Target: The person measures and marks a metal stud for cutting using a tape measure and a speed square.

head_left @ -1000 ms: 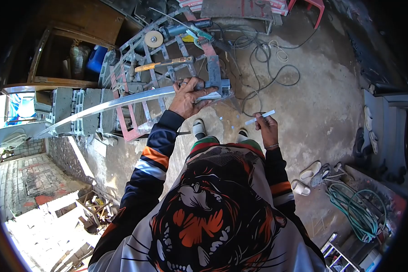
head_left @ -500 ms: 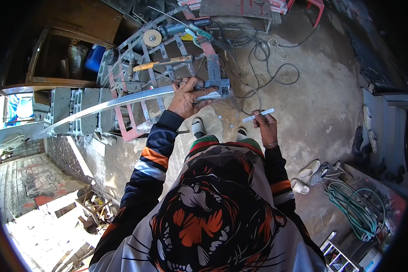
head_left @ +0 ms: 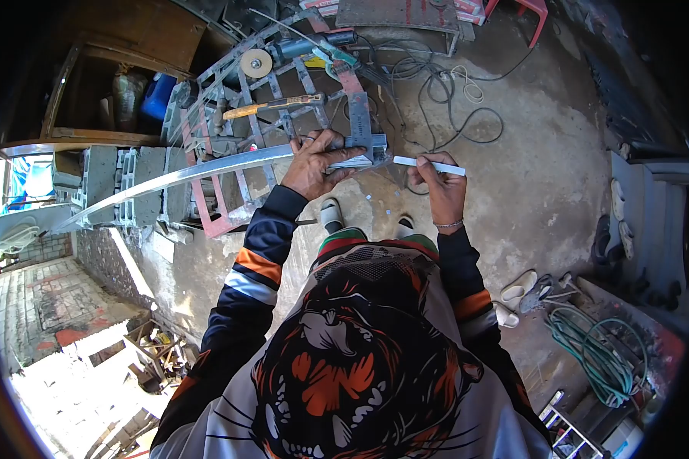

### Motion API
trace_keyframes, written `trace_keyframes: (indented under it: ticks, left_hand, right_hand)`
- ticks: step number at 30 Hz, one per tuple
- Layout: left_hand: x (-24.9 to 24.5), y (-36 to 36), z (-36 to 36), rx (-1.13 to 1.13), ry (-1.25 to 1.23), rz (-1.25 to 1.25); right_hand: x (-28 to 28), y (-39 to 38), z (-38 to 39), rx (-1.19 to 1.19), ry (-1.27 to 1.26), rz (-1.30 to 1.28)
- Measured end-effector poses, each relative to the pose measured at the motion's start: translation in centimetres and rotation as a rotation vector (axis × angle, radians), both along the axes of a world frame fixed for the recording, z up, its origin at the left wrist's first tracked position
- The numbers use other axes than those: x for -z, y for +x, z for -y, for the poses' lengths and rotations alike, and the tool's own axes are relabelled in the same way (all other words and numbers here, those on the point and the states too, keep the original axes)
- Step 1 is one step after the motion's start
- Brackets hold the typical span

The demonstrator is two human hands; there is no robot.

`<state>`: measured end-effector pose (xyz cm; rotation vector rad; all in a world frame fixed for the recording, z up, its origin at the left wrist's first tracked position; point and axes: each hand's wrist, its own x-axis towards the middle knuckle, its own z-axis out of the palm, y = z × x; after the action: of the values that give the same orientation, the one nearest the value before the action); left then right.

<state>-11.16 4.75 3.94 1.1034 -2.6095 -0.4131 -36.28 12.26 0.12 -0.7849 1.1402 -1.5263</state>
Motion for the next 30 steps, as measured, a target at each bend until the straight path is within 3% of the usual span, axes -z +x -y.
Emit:
trace_keyframes:
  ticks: [30]
  left_hand:
    - [0.5,0.3,0.3,0.030,-0.017,-0.031]
  right_hand:
    - [-1.0,1.9,2.7,-0.007,-0.070,-0.105]
